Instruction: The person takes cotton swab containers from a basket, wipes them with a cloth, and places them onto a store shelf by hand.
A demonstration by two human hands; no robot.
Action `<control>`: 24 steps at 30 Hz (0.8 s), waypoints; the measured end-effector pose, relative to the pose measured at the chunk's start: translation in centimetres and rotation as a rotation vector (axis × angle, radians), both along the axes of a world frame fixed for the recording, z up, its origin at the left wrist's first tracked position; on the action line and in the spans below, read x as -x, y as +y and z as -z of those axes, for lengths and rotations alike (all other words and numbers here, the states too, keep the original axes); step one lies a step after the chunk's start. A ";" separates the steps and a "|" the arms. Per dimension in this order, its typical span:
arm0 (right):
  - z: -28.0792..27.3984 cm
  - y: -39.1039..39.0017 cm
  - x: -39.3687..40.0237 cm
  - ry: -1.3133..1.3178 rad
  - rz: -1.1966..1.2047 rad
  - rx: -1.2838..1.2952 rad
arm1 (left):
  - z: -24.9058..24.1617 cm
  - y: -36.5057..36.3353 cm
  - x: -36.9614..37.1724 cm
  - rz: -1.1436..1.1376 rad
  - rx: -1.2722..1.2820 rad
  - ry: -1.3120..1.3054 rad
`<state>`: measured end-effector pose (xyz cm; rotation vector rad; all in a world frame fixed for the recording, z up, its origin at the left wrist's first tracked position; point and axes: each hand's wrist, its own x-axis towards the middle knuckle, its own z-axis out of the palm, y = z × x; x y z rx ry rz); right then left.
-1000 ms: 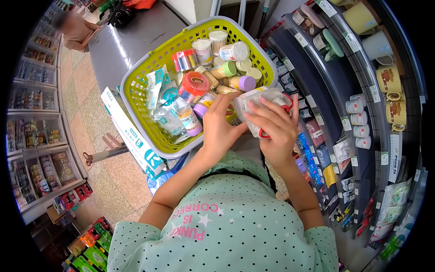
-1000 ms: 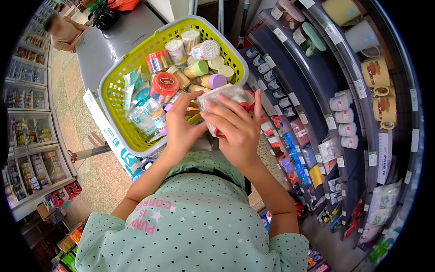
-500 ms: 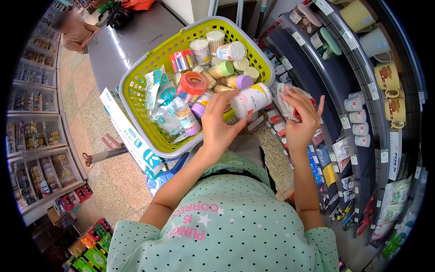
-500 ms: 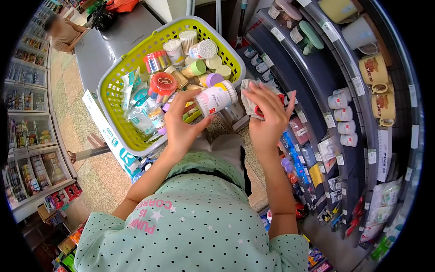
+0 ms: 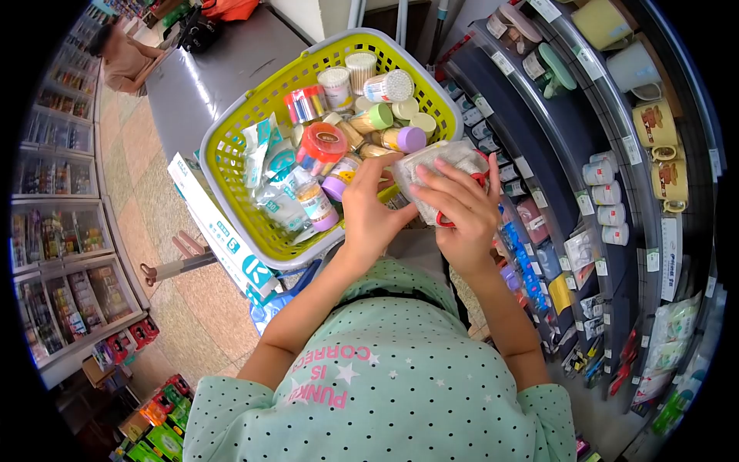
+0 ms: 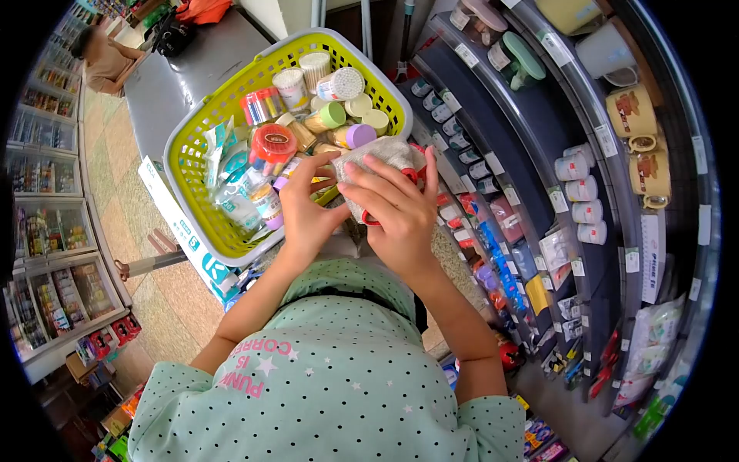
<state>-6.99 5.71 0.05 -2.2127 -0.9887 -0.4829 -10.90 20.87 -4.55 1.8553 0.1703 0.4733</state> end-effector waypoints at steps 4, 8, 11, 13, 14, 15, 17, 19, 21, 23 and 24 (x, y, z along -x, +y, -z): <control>0.5 -0.8 -0.2 -0.025 0.066 -0.018 | -0.6 -0.1 -0.1 0.001 -0.008 0.041; 1.7 -2.5 -1.7 -0.035 0.190 -0.052 | -0.6 -0.3 -0.1 -0.001 -0.015 0.051; 2.0 -3.6 -2.5 0.002 0.298 -0.068 | -0.6 -0.4 -0.1 0.003 -0.036 0.036; 2.4 -4.0 -3.0 0.025 0.362 -0.085 | -0.8 -0.4 -0.1 0.011 -0.044 0.041; 2.3 -4.2 -2.7 0.030 0.384 -0.107 | -0.6 -0.5 -0.1 0.023 -0.045 0.017; 1.9 -4.1 -2.3 0.016 0.382 -0.120 | -0.2 -0.5 -0.2 0.033 -0.046 -0.007; 0.9 -3.5 -1.1 -0.008 0.378 -0.146 | 0.1 -0.6 -0.1 0.054 -0.062 -0.041; -0.2 -2.3 0.2 -0.063 0.264 -0.158 | -0.3 -0.8 -0.1 0.080 -0.089 -0.067; -1.0 -1.0 1.5 -0.030 0.157 -0.078 | 0.1 -1.0 -0.4 0.090 -0.121 -0.125; -0.5 -0.3 2.2 -0.012 0.144 -0.064 | 0.1 -1.0 -0.5 0.103 -0.158 -0.181; -0.4 -0.4 2.3 -0.029 0.166 -0.073 | 0.0 -1.0 -0.7 0.111 -0.179 -0.210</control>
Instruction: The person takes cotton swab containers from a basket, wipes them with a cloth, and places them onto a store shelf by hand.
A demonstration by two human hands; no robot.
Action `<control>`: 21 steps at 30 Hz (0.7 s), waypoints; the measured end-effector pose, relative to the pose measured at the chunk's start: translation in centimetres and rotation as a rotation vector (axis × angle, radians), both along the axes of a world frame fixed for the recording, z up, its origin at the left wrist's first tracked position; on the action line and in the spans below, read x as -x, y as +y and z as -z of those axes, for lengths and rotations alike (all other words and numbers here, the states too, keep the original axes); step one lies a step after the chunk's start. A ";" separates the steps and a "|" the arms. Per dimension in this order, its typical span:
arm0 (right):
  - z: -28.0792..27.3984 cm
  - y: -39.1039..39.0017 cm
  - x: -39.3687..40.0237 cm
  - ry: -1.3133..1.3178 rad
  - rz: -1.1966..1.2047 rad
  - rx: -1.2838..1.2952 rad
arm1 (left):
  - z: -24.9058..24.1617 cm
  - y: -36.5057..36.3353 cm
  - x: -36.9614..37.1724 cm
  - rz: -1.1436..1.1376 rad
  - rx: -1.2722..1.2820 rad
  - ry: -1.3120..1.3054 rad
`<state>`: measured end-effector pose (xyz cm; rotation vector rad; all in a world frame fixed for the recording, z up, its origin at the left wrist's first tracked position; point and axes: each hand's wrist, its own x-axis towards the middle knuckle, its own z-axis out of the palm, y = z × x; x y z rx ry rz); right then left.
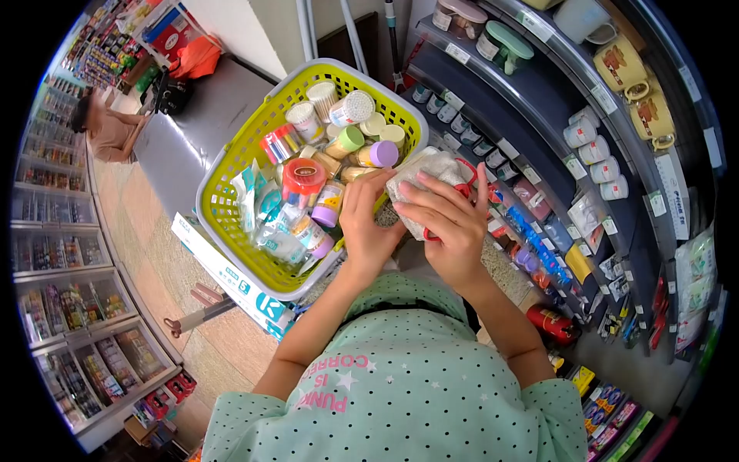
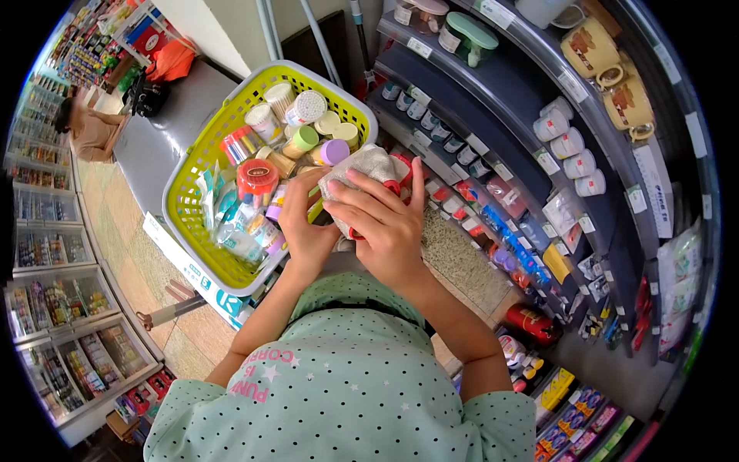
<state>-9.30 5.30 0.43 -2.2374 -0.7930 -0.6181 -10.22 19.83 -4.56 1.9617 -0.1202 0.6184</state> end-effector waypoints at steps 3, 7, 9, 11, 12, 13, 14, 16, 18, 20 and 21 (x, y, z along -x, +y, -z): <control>-0.7 -1.5 0.3 -0.017 0.084 0.007 | -0.5 -0.7 -0.3 0.038 -0.001 -0.062; -1.2 -4.8 0.0 -0.034 0.274 -0.010 | -0.9 -2.0 -0.6 0.097 -0.016 -0.130; -0.9 -6.4 0.0 -0.003 0.366 -0.004 | -1.1 -2.6 -1.0 0.136 -0.029 -0.153; -0.9 -7.7 0.1 0.014 0.460 -0.012 | -1.4 -3.2 -1.5 0.169 -0.044 -0.183; -1.1 -8.1 0.3 0.017 0.509 -0.021 | -1.7 -3.4 -1.7 0.191 -0.063 -0.192; -1.4 -8.5 0.4 0.019 0.557 -0.030 | -2.3 -3.7 -1.9 0.213 -0.083 -0.201; -1.8 -8.5 0.8 -0.008 0.590 -0.047 | -2.6 -4.0 -2.1 0.234 -0.101 -0.211; -2.3 -8.1 1.6 0.018 0.601 -0.175 | -2.6 -4.8 -2.4 0.293 -0.058 -0.216; -2.9 -8.4 2.3 0.049 0.631 -0.258 | -3.1 -5.3 -2.6 0.361 -0.058 -0.219; -2.2 -9.5 2.3 0.144 0.624 -0.640 | -3.1 -6.2 -2.7 0.440 0.108 -0.159; -1.8 -10.1 2.4 0.190 0.610 -0.832 | -3.2 -6.6 -2.7 0.477 0.191 -0.124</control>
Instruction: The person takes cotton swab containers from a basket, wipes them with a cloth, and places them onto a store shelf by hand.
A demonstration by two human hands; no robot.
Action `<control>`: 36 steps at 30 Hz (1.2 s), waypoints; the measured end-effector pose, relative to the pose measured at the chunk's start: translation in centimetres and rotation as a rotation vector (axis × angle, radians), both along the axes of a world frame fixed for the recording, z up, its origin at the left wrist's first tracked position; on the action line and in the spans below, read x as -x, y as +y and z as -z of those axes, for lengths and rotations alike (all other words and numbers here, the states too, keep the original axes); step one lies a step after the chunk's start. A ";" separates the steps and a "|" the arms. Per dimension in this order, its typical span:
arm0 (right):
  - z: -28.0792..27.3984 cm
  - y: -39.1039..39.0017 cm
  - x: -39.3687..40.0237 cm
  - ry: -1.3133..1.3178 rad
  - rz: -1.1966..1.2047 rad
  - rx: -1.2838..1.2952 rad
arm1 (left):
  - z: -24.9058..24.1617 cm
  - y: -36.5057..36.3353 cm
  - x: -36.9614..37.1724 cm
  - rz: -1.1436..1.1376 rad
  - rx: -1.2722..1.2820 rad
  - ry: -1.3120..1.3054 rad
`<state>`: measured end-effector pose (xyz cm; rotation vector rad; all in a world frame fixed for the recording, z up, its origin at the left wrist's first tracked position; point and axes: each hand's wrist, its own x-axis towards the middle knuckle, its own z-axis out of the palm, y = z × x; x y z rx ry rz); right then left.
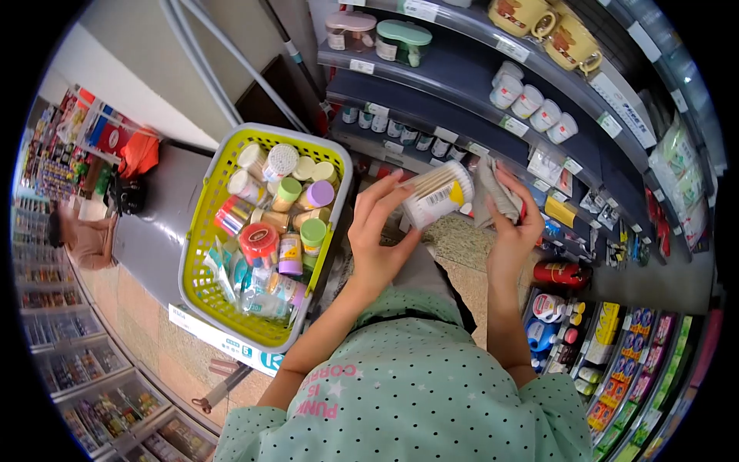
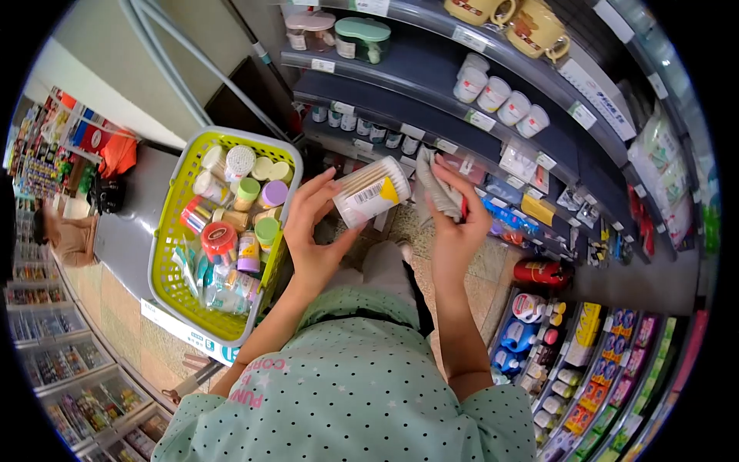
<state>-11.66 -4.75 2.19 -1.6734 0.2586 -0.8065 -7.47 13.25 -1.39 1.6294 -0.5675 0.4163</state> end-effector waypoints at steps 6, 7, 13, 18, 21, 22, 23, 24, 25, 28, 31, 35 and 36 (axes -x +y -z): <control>0.3 0.6 1.2 0.003 -0.008 -0.226 | -2.2 -0.4 0.3 0.180 0.011 0.356; 0.4 0.8 1.3 0.006 -0.005 -0.239 | -2.2 -0.3 0.3 0.195 0.019 0.417; 1.5 1.3 2.1 -0.001 0.039 -0.202 | -3.4 -0.4 0.0 0.376 0.342 0.734; 1.3 0.0 3.3 -0.032 0.043 0.041 | -3.7 -1.2 0.0 0.451 0.230 0.787; 0.7 -1.0 4.3 -0.031 0.066 0.081 | -4.0 -1.9 0.0 0.518 0.296 0.856; 0.8 -1.3 4.5 -0.038 0.077 0.067 | -4.2 -2.3 0.0 0.537 0.327 0.885; 0.8 -1.8 4.8 -0.048 0.090 0.054 | -4.1 -2.6 0.1 0.538 0.272 0.857; 0.8 -2.3 5.1 -0.048 0.107 0.073 | -4.3 -3.1 0.2 0.550 0.254 0.863; 0.8 -2.7 5.5 -0.047 0.128 0.091 | -4.6 -3.7 0.4 0.564 0.234 0.869; 0.6 -4.1 6.9 -0.051 0.204 0.102 | -4.8 -6.0 0.6 0.616 0.118 0.853; 0.6 -6.3 8.9 -0.059 0.307 0.080 | -5.3 -9.1 0.9 0.688 -0.058 0.806; 0.3 -7.8 11.4 -0.069 0.450 0.069 | -4.4 -12.6 1.0 0.847 -0.052 0.848; 0.2 -8.3 12.1 -0.073 0.468 0.086 | -4.6 -13.3 1.2 0.869 -0.084 0.796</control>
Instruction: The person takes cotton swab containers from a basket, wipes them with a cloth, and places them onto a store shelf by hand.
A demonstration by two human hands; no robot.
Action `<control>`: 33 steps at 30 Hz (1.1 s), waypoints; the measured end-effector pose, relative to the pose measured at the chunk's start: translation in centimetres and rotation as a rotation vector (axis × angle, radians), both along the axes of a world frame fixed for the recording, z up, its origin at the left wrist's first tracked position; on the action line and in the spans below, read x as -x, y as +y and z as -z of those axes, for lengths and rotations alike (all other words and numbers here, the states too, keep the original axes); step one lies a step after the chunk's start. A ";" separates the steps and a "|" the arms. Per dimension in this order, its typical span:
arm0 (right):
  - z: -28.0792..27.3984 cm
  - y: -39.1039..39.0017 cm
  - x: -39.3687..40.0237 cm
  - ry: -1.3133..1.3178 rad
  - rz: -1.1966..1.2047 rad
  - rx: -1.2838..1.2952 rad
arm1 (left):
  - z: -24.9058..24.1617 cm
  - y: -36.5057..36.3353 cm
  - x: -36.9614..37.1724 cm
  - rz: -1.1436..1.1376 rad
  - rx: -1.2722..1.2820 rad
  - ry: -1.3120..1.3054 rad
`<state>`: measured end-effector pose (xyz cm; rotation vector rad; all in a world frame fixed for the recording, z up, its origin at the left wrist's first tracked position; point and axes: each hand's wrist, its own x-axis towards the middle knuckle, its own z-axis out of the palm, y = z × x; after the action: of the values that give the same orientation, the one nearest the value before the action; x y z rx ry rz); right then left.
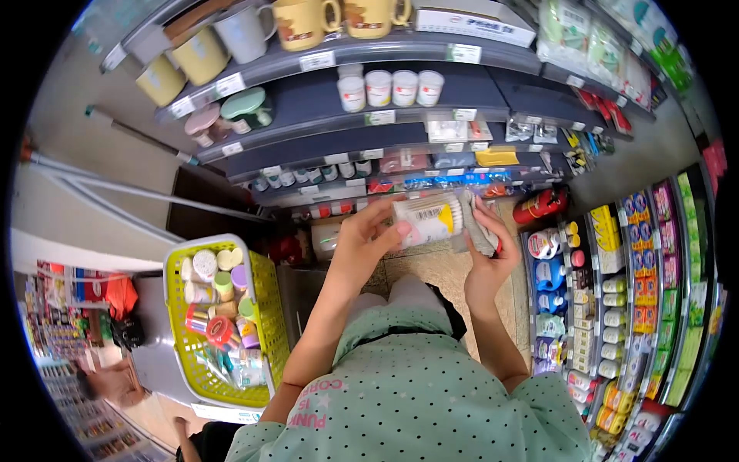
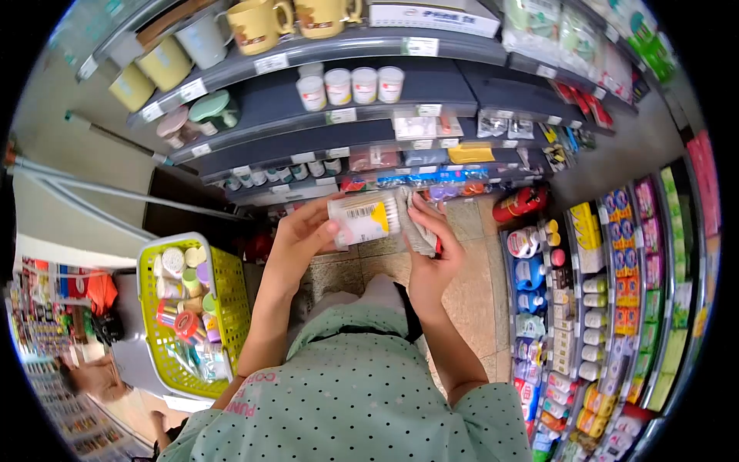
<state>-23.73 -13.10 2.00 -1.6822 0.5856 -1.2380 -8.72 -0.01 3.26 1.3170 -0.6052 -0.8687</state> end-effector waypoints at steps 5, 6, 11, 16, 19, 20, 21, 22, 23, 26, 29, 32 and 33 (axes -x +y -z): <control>-1.1 -2.1 2.9 0.038 0.086 0.114 | -2.2 -3.1 1.9 -0.007 0.064 -0.074; -1.5 -2.5 3.4 0.045 0.154 0.157 | -2.2 -3.8 2.4 -0.034 0.088 -0.117; -4.7 -3.0 4.7 0.122 0.320 0.499 | -3.2 -7.8 5.0 -0.096 0.163 -0.275; -6.0 -3.4 5.5 0.208 0.229 0.668 | -4.3 -11.2 6.9 -0.072 0.298 -0.391; -6.2 -4.4 7.2 0.215 0.312 0.673 | -4.8 -13.1 8.0 -0.001 0.371 -0.418; -6.1 -4.6 7.9 0.226 0.343 0.679 | -5.0 -13.7 8.6 0.021 0.394 -0.425; -6.1 -4.9 8.8 0.234 0.376 0.665 | -5.1 -14.2 9.2 0.036 0.398 -0.448; -6.2 -5.2 9.6 0.244 0.428 0.657 | -5.2 -14.6 9.8 0.064 0.392 -0.455; -6.2 -5.5 10.4 0.254 0.478 0.650 | -5.3 -15.1 10.5 0.090 0.385 -0.462; -5.8 -6.9 12.6 0.247 0.594 0.658 | -5.3 -16.9 12.3 0.160 0.417 -0.467; -5.6 -7.6 14.3 0.238 0.679 0.644 | -5.0 -18.5 13.7 0.225 0.445 -0.464; -5.4 -8.8 16.0 0.239 0.811 0.596 | -5.1 -19.3 14.8 0.246 0.465 -0.508; -5.3 -9.4 16.6 0.223 0.840 0.598 | -5.3 -19.4 15.0 0.265 0.461 -0.521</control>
<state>-40.29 -22.49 7.32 -2.1750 1.2304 -1.9668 -23.76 -19.42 8.54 1.0448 -1.3289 -0.5382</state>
